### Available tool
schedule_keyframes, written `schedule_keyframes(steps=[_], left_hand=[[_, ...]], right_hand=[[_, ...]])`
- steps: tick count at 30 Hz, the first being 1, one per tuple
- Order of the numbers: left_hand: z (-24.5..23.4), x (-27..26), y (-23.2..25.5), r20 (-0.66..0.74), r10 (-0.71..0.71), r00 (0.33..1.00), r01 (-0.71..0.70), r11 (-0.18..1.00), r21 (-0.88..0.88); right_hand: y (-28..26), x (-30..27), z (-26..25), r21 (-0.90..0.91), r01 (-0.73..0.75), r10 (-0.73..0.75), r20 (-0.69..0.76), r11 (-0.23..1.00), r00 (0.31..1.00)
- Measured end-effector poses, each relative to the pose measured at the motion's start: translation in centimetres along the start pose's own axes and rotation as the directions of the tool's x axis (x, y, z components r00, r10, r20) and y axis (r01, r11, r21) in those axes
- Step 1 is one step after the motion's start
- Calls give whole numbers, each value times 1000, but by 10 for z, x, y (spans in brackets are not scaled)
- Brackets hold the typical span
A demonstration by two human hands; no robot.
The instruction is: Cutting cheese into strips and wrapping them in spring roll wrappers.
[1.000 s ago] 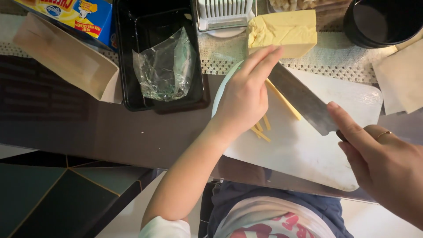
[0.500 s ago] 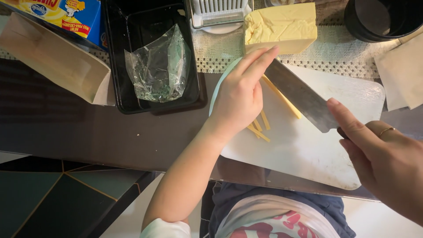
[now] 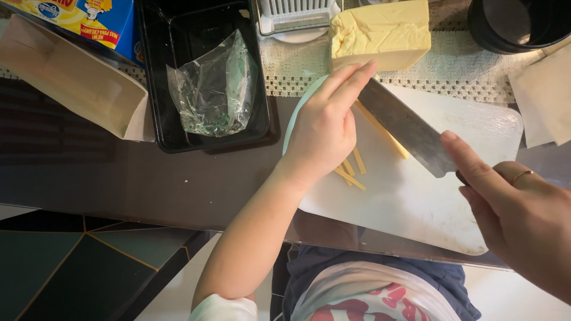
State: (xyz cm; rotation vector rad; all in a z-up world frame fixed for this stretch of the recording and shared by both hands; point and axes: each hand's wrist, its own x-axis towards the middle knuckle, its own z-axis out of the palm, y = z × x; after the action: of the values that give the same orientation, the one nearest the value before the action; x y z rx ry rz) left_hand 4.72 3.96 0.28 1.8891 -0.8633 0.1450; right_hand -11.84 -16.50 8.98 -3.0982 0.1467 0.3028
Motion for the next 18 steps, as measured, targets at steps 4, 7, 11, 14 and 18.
schedule_keyframes(steps=[4,7,11,14,18], left_hand=[[0,0,0,1,4,1000,-4,1000,9],[1,-2,-2,2,-16,1000,16,999,32],[-1,0,-1,10,-17,1000,17,999,35],[-1,1,0,10,-17,1000,16,999,40],[-1,0,0,9,-5,1000,5,999,38]], right_hand=[[-2,2,-2,1,2,-2,4,1000,1000],[-3,3,-2,-5,12,-12,-19,1000,1000],[-2,3,-1,-23,47,-48,-33,999,998],[-3,3,-2,-71,20,-17,42,997,999],[-4,4,-4,-127,-23,44,167,992,985]])
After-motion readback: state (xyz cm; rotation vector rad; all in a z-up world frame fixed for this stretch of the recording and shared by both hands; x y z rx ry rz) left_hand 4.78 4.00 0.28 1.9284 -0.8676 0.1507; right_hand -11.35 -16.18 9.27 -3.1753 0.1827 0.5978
